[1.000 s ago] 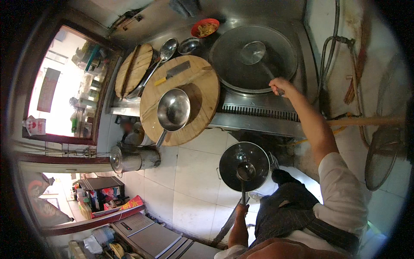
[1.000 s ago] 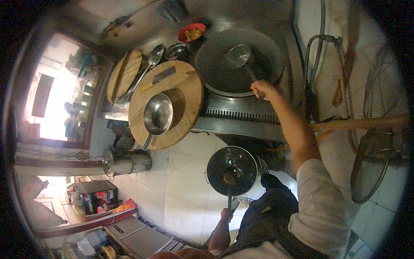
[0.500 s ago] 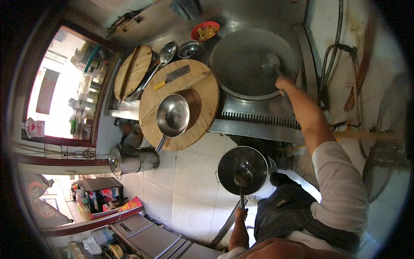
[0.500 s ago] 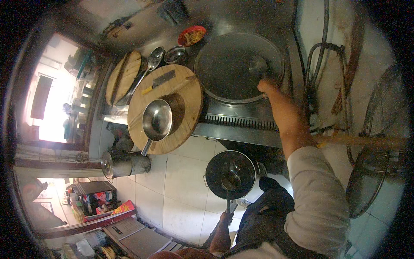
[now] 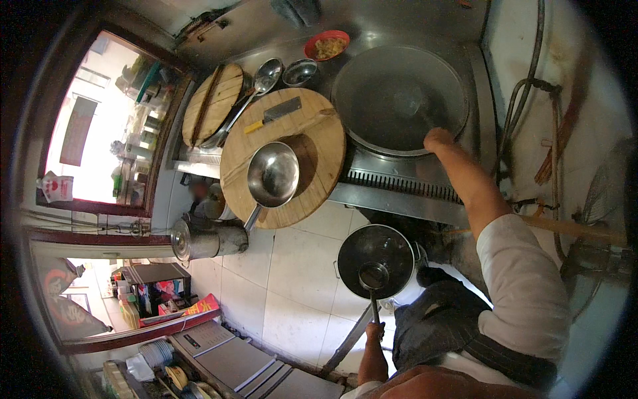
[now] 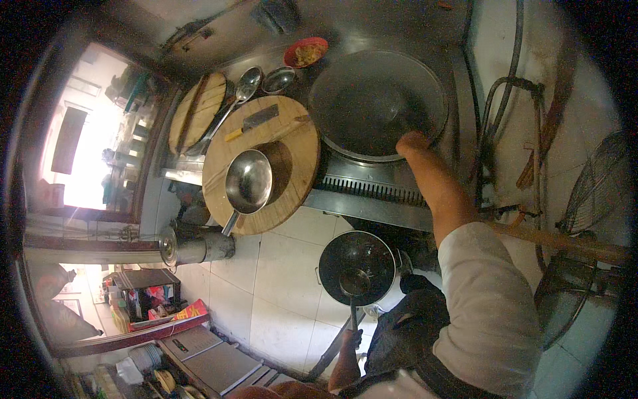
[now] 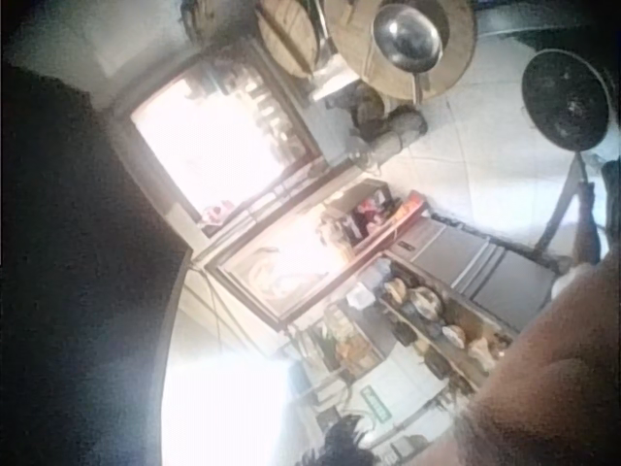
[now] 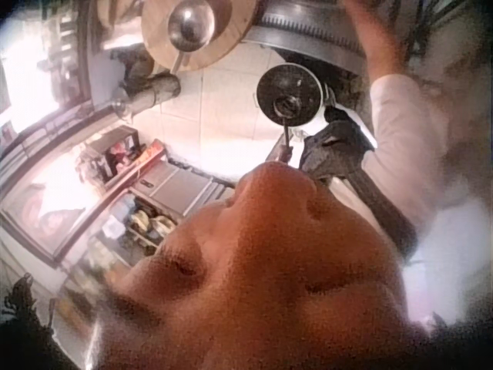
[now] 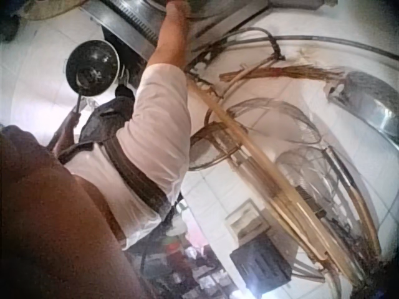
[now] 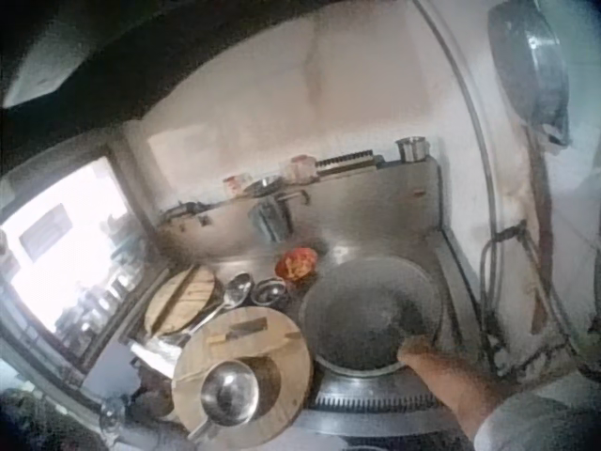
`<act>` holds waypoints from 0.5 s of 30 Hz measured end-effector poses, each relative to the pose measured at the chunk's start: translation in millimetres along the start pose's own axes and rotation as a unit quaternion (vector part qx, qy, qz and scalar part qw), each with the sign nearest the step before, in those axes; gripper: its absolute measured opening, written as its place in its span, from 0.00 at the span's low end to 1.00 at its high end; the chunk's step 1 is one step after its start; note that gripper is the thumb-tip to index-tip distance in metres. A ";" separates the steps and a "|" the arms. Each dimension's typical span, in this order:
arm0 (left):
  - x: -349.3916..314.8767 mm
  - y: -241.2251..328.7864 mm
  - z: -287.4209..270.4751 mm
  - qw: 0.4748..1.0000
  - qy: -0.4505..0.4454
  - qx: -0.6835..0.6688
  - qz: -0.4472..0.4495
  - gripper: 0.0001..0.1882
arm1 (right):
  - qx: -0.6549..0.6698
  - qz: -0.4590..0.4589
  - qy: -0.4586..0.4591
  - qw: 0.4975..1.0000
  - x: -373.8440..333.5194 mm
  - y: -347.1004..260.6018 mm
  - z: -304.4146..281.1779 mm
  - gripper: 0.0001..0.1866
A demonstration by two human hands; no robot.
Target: The person transfers liquid between large pots using metal ladles, moves metal bowls, and arranges wooden lids and a cleaver on a workstation.
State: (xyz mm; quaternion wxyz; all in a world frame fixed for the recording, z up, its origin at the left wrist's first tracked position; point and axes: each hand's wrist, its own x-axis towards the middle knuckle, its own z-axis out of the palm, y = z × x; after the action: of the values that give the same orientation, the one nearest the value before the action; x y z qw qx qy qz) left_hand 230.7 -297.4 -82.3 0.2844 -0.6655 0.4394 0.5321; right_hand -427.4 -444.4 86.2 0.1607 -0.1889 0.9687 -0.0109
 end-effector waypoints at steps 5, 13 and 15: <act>-8.1 7.8 7.0 0.999 0.011 -0.035 -0.024 0.17 | 0.144 -0.025 -0.223 0.964 2.9 -16.3 8.3 0.10; -1.3 -6.1 -10.3 0.999 0.022 -0.018 0.023 0.18 | 0.425 0.067 -0.231 0.873 -41.3 -29.1 31.5 0.14; -14.2 -0.4 -9.9 0.997 0.077 0.015 0.019 0.19 | 0.392 0.049 -0.190 0.899 -68.9 -41.2 17.1 0.09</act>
State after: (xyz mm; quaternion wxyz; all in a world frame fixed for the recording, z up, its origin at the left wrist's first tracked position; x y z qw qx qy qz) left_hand 234.9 -301.7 -66.0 0.2496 -0.6916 0.4805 0.4781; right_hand -346.7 -456.5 94.6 0.4029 -0.0615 0.8450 -0.3461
